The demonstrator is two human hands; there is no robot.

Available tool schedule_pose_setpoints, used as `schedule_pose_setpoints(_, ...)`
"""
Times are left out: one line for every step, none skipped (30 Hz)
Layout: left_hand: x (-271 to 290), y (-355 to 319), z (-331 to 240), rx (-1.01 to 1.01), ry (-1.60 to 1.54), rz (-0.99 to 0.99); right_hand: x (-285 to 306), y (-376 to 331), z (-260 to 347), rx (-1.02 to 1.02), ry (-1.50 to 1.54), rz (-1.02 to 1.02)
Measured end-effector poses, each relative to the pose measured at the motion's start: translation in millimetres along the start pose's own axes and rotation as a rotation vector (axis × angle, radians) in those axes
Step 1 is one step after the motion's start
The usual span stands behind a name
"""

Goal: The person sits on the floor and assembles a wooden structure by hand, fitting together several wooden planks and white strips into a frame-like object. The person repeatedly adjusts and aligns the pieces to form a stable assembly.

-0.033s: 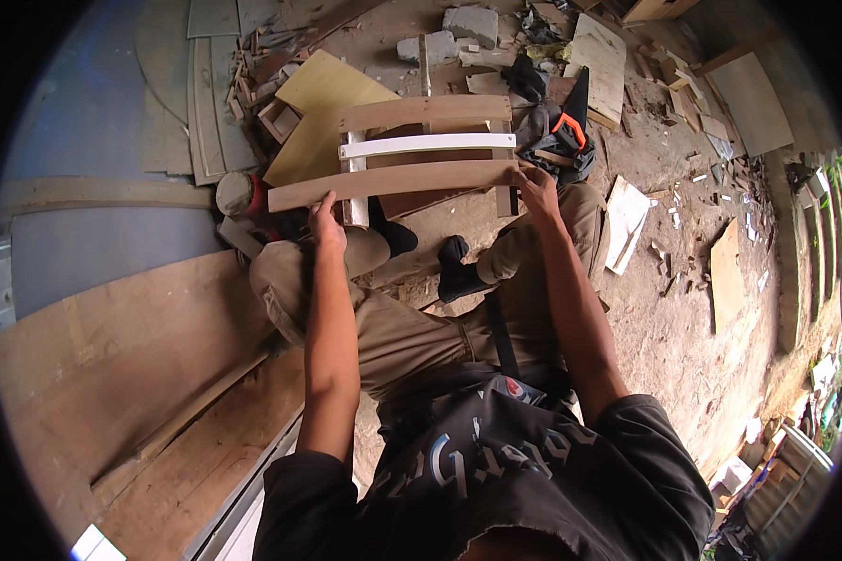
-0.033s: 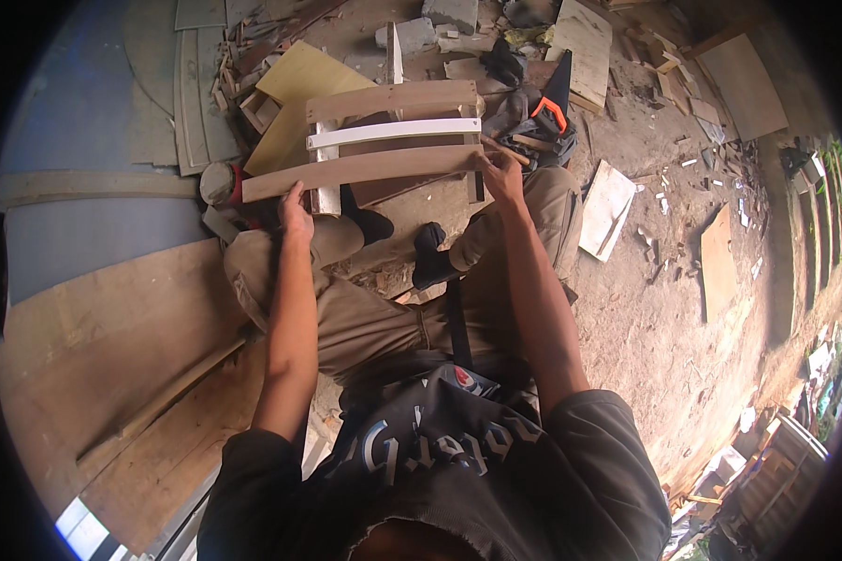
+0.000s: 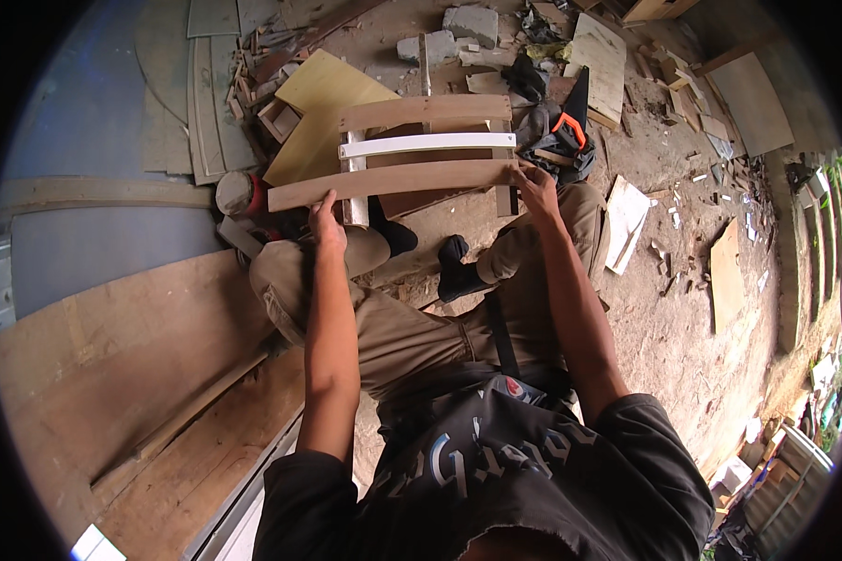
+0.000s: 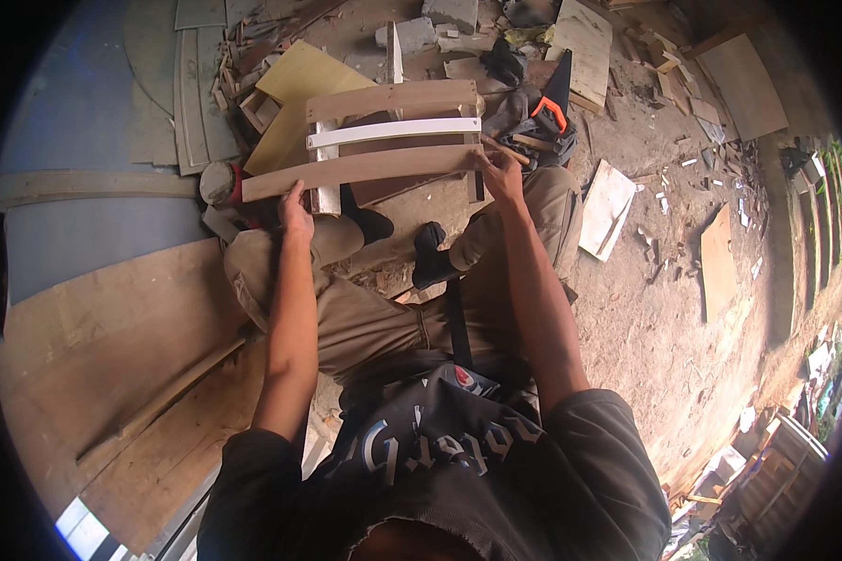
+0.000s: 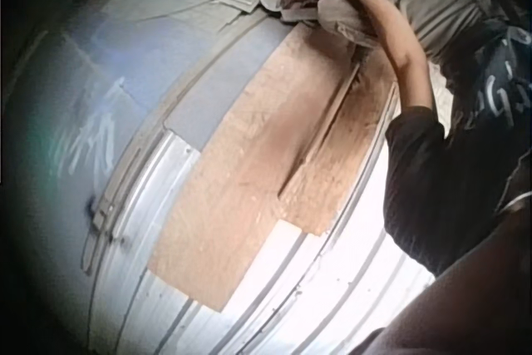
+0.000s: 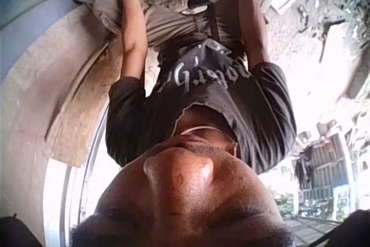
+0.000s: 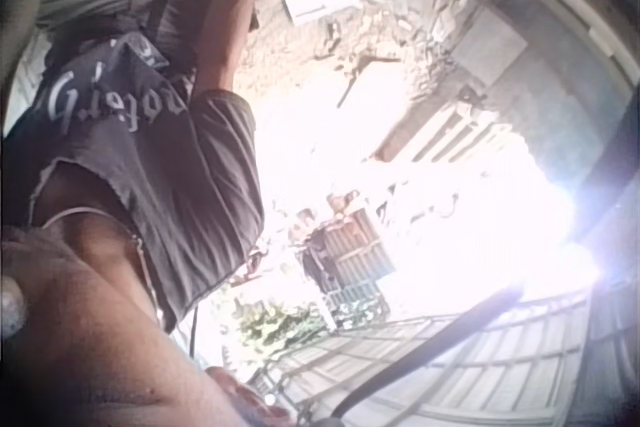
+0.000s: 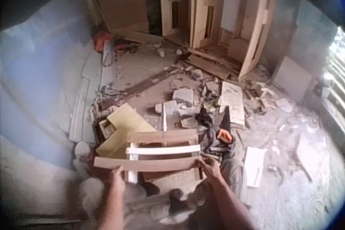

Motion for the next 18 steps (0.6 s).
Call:
schedule_pose_setpoints(-3.1,-1.7,-0.7,-0.012,0.013,-0.006,-0.2,0.9,-0.9,0.002,-0.007,0.001)
schedule_pose_setpoints(-5.5,-3.2,-2.1,-0.024,0.027,-0.013,-0.4,1.4,-1.9,0.005,-0.013,0.002)
schedule_pose_setpoints(-9.2,-4.8,-2.3,-0.009,0.028,-0.005,-0.4,1.0,-2.3,-0.001,0.005,0.007)
schedule_pose_setpoints(-12.1,-6.8,-2.7,0.006,0.029,0.003,-0.3,0.7,-2.6,-0.007,0.023,0.012)
schedule_pose_setpoints(-15.3,-8.9,-2.7,0.021,0.030,0.011,-0.1,0.4,-3.0,-0.014,0.041,0.017)
schedule_pose_setpoints(-14.0,-9.1,-2.7,0.028,0.027,0.014,-1.2,-0.2,-0.9,-0.017,0.041,0.015)
schedule_pose_setpoints(-12.7,-9.2,-2.8,0.034,0.025,0.017,-1.9,-1.4,1.0,-0.021,0.041,0.014)
schedule_pose_setpoints(-11.6,-9.2,-2.7,0.041,0.023,0.021,-2.5,-2.4,2.9,-0.025,0.042,0.011)
schedule_pose_setpoints(-10.3,-8.3,-3.2,0.035,0.027,0.013,-1.4,0.3,-1.4,-0.015,0.023,0.004)
schedule_pose_setpoints(-9.7,-7.0,-3.5,0.029,0.031,0.006,-1.0,3.9,-5.4,-0.006,0.005,-0.003)
schedule_pose_setpoints(-8.8,-6.2,-3.7,0.022,0.034,-0.002,0.4,6.4,-9.5,0.004,-0.014,-0.011)
schedule_pose_setpoints(-10.7,-7.3,-3.4,0.028,0.033,-0.002,1.6,6.2,-10.0,0.007,-0.017,-0.019)
schedule_pose_setpoints(-12.7,-8.4,-3.2,0.034,0.031,-0.002,2.8,5.9,-10.5,0.011,-0.021,-0.027)
schedule_pose_setpoints(-15.0,-9.4,-2.9,0.041,0.030,-0.001,4.3,5.5,-10.9,0.015,-0.025,-0.035)
schedule_pose_setpoints(-11.7,-8.5,-3.2,0.035,0.037,-0.007,2.4,4.7,-8.9,0.012,-0.032,-0.031)
schedule_pose_setpoints(-8.4,-7.4,-3.6,0.030,0.044,-0.013,1.0,3.9,-6.8,0.009,-0.040,-0.026)
schedule_pose_setpoints(-5.2,-6.3,-3.8,0.025,0.052,-0.019,-1.0,3.2,-4.8,0.006,-0.047,-0.021)
schedule_pose_setpoints(-7.6,-6.6,-4.4,0.020,0.057,-0.016,1.1,3.2,-6.3,0.010,-0.033,-0.035)
Point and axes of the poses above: each hand's wrist, its own y-axis towards the middle knuckle, its own x-axis out of the back of the hand, z = x × y, the point moved 10 cm from there along y, towards the middle knuckle, and after that the axes turned 6 degrees about y, right-handed, at the moved point
